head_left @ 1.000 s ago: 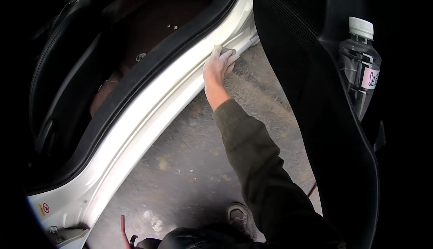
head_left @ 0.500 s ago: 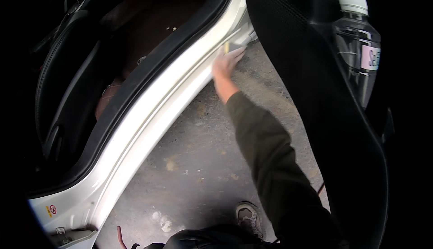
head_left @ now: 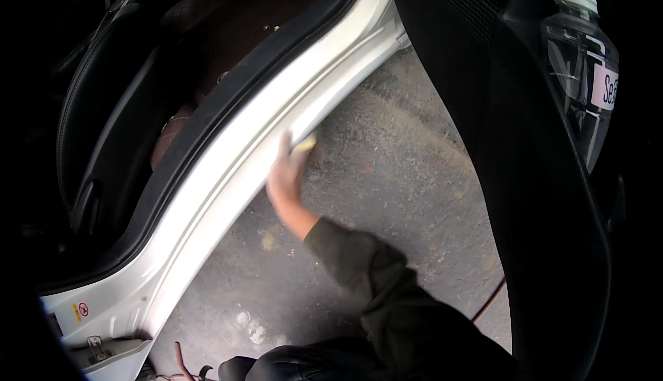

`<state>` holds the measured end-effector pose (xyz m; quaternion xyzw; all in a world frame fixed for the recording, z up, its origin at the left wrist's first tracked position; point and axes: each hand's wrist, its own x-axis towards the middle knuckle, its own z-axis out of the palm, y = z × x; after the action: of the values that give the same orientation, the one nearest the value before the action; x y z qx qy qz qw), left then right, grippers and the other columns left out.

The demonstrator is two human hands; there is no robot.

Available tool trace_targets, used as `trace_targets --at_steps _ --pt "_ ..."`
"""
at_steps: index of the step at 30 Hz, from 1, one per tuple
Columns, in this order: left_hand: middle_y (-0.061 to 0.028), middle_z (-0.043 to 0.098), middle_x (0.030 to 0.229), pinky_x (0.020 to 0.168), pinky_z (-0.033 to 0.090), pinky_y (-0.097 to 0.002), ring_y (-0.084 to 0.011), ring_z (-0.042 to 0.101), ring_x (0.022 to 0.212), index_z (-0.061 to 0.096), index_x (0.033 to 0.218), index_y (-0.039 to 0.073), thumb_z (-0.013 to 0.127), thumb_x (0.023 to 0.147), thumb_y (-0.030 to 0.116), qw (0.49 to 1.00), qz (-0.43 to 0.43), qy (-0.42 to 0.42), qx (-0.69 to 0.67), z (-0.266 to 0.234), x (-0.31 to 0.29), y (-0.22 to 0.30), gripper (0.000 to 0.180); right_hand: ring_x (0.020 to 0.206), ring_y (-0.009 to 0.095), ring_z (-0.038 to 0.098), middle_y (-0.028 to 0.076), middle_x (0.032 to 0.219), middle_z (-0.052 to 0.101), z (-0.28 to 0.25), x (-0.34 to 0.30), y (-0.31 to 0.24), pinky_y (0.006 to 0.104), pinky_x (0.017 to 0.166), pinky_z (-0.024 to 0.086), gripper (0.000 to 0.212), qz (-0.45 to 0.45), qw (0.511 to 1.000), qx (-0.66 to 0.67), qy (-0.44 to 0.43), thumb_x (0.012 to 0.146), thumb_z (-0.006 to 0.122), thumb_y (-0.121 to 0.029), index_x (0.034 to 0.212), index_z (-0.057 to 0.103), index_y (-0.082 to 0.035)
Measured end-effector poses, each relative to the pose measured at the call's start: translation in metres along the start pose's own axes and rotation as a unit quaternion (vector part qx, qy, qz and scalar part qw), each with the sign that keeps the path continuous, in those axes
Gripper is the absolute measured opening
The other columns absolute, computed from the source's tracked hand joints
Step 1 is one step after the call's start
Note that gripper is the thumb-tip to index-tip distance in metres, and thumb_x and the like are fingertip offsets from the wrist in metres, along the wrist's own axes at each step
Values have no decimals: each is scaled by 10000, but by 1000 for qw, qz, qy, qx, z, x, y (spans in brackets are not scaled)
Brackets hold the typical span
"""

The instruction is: The person sands the exterior surface of a white car's rear door using a sanding block. They open the door to sand the inner door jamb and lower edge, then close the door to continue sanding the exterior panel around the handle.

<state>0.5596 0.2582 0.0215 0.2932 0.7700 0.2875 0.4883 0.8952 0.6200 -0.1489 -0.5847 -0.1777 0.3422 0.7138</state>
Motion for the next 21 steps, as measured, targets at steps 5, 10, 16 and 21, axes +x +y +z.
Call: trace_targets --at_steps 5,10,16,21 --pt "75 523 726 406 304 -141 7 405 484 582 1053 81 571 984 148 991 86 8 98 17 -8 10 97 1309 419 443 358 1468 285 -84 202 -45 457 1099 410 751 82 994 61 44 1032 360 -433 1492 61 80" --pt "69 548 755 440 319 -136 9 427 511 589 1047 64 592 967 94 980 136 60 135 30 -25 23 86 1452 419 135 345 1545 10 -17 95 -10 523 1195 190 761 -138 974 -86 155 1025 403 -277 1495 -88 66" --pt "80 522 743 472 311 -127 10 424 553 588 1051 79 581 978 117 991 95 23 89 21 -18 10 82 1440 498 16 348 1531 -150 10 -63 2 551 1194 99 863 -84 991 -93 -40 1004 455 -225 1450 -213 91" --pt "86 522 709 441 279 -160 -5 425 525 601 1039 83 607 967 133 995 6 9 -102 12 -12 9 88 1409 482 193 378 1514 36 -35 76 -36 522 1176 249 818 -59 994 -89 25 1016 442 -283 1473 -119 98"
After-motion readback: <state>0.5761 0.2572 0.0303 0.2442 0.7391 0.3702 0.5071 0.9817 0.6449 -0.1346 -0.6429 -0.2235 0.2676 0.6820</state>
